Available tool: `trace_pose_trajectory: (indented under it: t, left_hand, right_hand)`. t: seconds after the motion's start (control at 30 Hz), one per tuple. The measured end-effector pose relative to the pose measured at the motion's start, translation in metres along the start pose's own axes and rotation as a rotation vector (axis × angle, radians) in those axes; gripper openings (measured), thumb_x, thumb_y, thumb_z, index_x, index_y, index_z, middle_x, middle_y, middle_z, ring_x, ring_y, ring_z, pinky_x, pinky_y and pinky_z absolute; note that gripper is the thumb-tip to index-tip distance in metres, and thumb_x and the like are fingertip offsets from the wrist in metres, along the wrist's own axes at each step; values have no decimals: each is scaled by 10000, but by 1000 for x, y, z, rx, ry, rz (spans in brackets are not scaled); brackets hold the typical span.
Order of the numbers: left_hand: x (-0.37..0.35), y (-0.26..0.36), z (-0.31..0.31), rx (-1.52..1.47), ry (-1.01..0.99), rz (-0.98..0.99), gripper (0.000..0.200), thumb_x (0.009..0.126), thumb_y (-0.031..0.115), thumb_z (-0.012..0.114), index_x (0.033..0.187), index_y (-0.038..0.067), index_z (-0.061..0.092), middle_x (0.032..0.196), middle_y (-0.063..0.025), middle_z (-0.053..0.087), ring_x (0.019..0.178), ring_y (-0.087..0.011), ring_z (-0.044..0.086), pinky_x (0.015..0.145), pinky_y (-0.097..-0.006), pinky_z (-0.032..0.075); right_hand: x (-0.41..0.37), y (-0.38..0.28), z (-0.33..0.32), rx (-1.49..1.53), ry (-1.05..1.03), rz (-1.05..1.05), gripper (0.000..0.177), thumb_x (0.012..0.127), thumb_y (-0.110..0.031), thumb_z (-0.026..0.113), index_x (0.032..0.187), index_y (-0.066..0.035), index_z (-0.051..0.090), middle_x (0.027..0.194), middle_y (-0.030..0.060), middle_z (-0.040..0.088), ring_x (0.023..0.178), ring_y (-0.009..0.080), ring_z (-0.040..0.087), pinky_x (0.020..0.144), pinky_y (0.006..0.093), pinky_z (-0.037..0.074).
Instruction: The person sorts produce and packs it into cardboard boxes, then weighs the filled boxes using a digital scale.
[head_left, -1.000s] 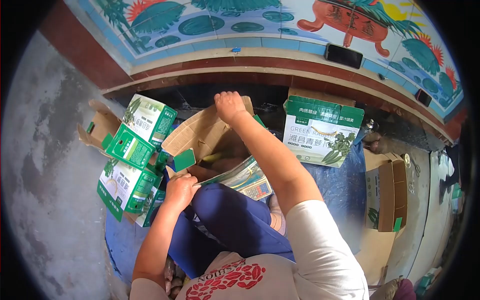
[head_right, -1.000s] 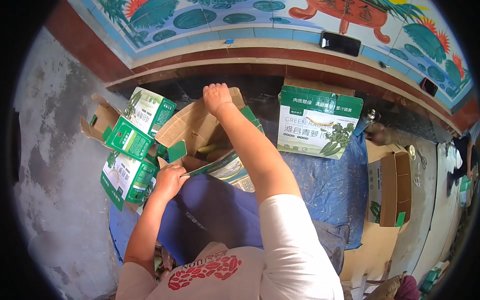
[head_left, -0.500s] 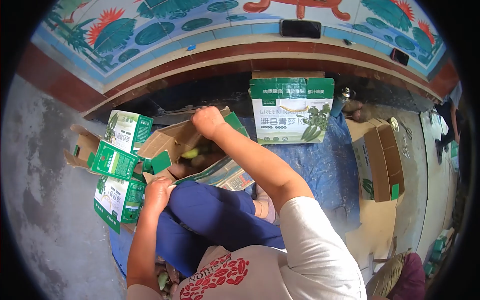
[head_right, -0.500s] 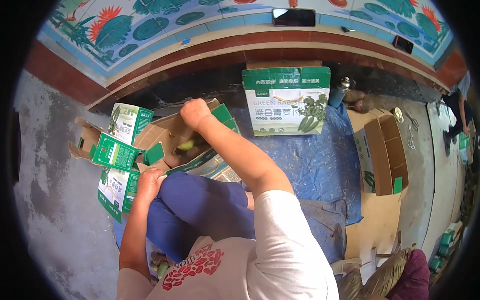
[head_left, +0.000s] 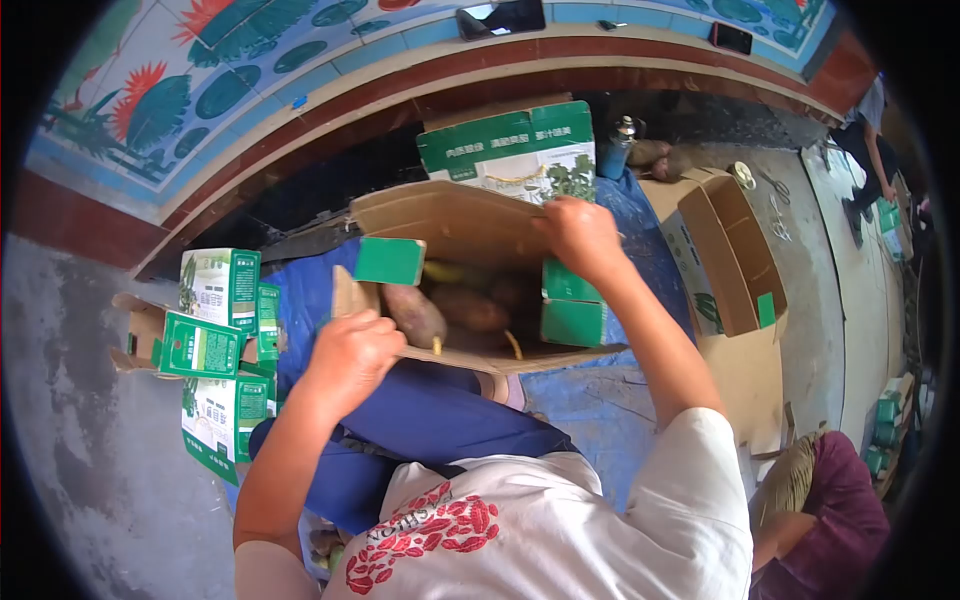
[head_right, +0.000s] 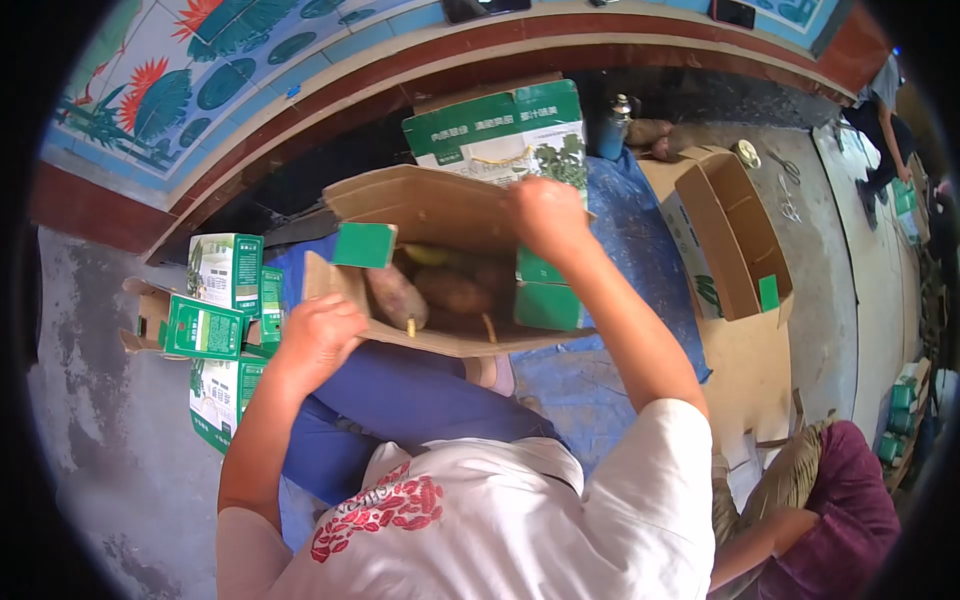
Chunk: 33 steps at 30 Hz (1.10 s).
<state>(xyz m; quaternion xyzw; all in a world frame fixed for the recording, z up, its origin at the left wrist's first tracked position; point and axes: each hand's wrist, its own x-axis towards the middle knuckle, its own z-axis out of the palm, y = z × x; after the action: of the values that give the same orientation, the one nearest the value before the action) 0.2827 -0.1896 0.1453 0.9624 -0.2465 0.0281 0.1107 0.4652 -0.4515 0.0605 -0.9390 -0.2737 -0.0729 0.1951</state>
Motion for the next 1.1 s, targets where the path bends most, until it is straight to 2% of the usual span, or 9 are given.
trace_pose_trajectory:
  t: [0.3,0.5,0.57,0.67,0.77,0.83,0.93,1.03,1.1]
  left_hand:
    - [84,81,141,-281,7,400,70,641,85,606,629,94,538,674,-34,544,695,-234,557,582,-361,488]
    - [108,120,192,-488,-10,511,34,671,89,586,658,81,555,687,-54,574,709,-240,576,608,-363,489]
    - [114,105,177,-525,-141,453,68,734,117,600,776,64,591,742,-65,604,746,-273,591,700,-398,477]
    - [115,62,136,-534,-40,273,144,780,136,629,901,62,650,858,-97,652,839,-291,613,773,-399,474]
    - [98,23,95,-440,13,14,177,772,98,648,942,51,661,923,-117,665,893,-295,621,811,-388,478]
    - [79,0,78,-456,86,-173,157,785,83,643,934,35,653,917,-126,660,874,-313,623,790,-388,490]
    - [43,-25,55,-373,194,-369,149,792,35,622,937,26,657,922,-133,663,876,-301,630,790,-366,491]
    - [-2,-51,46,-297,288,-507,144,799,8,604,934,17,655,912,-143,662,869,-290,636,787,-348,488]
    - [-32,-61,43,-206,313,-592,137,803,0,600,930,3,653,907,-143,662,859,-283,637,780,-339,486]
  right_hand:
    - [-155,124,-69,-236,-84,405,161,797,-208,653,815,-48,641,829,145,642,824,343,627,712,451,501]
    - [-246,180,-85,-407,-70,680,221,788,-221,658,925,-48,674,878,144,667,851,322,641,743,435,498]
    - [-288,223,-67,-595,-351,812,256,786,-230,651,961,-46,677,900,154,672,836,320,644,744,433,502]
    - [-302,229,-78,-398,-180,757,248,794,-215,622,954,-32,675,902,171,672,808,342,643,740,441,506]
    - [-250,234,-100,-65,-493,810,262,784,-205,604,961,-25,672,908,189,667,831,355,641,758,446,503]
    - [-224,262,-94,448,-269,834,250,770,-197,593,949,-44,680,932,177,672,891,357,635,800,441,494]
    - [-193,305,-63,-189,-92,775,289,774,-187,599,1032,-71,658,1026,160,664,982,341,618,856,431,485]
    - [-199,369,-15,-268,-111,848,350,793,-170,584,1134,-96,610,1138,152,631,1074,332,588,911,428,471]
    - [-202,390,5,-258,-286,1005,405,803,-169,576,1201,-95,564,1200,158,597,1132,320,557,941,428,457]
